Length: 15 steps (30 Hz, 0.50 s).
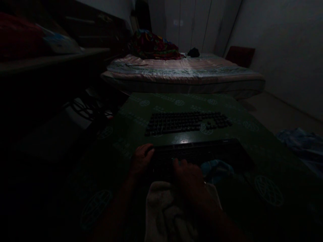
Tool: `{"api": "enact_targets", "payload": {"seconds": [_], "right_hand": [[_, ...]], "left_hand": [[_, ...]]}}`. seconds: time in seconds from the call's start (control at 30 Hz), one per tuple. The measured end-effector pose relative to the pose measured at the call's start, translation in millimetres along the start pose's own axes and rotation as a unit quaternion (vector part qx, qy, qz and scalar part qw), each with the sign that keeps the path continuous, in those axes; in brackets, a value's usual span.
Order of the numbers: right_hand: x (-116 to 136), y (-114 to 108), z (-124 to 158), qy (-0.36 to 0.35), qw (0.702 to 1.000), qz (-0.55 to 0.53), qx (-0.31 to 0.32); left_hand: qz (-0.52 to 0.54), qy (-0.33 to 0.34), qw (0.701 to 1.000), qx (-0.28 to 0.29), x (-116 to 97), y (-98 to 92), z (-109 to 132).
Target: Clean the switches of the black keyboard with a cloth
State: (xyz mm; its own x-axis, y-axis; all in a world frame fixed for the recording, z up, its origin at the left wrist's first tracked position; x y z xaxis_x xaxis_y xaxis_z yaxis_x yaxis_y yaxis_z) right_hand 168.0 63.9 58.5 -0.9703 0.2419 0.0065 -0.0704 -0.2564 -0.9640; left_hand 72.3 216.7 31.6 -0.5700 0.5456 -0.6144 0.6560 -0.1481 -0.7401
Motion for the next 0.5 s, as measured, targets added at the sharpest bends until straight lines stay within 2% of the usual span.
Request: {"api": "enact_targets", "payload": {"seconds": [0.23, 0.37, 0.5], "right_hand": [[-12, 11, 10, 0.007, 1.000, -0.020, 0.004], [-23, 8, 7, 0.032, 0.999, -0.023, -0.003], [-18, 3, -2, 0.032, 0.999, -0.019, 0.012]], "left_hand": [[-0.003, -0.001, 1.000, -0.003, -3, -2.9, 1], [-0.004, -0.002, 1.000, 0.000, -6, -3.5, 1], [-0.002, -0.003, 1.000, -0.005, -4, -3.5, 1]]}}
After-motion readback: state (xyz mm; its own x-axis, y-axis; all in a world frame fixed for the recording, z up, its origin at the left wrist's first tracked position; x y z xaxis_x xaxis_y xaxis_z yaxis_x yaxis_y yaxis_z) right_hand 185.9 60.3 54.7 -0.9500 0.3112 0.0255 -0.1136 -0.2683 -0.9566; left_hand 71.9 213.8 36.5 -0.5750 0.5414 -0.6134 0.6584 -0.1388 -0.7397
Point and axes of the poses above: each hand's wrist, its own z-axis away from the middle knuckle, its own y-axis out of the palm, x = y × z, the point moved 10 cm from there along -z, towards the middle knuckle, and after that the axes turned 4 degrees about -y, right-handed, at the moved point
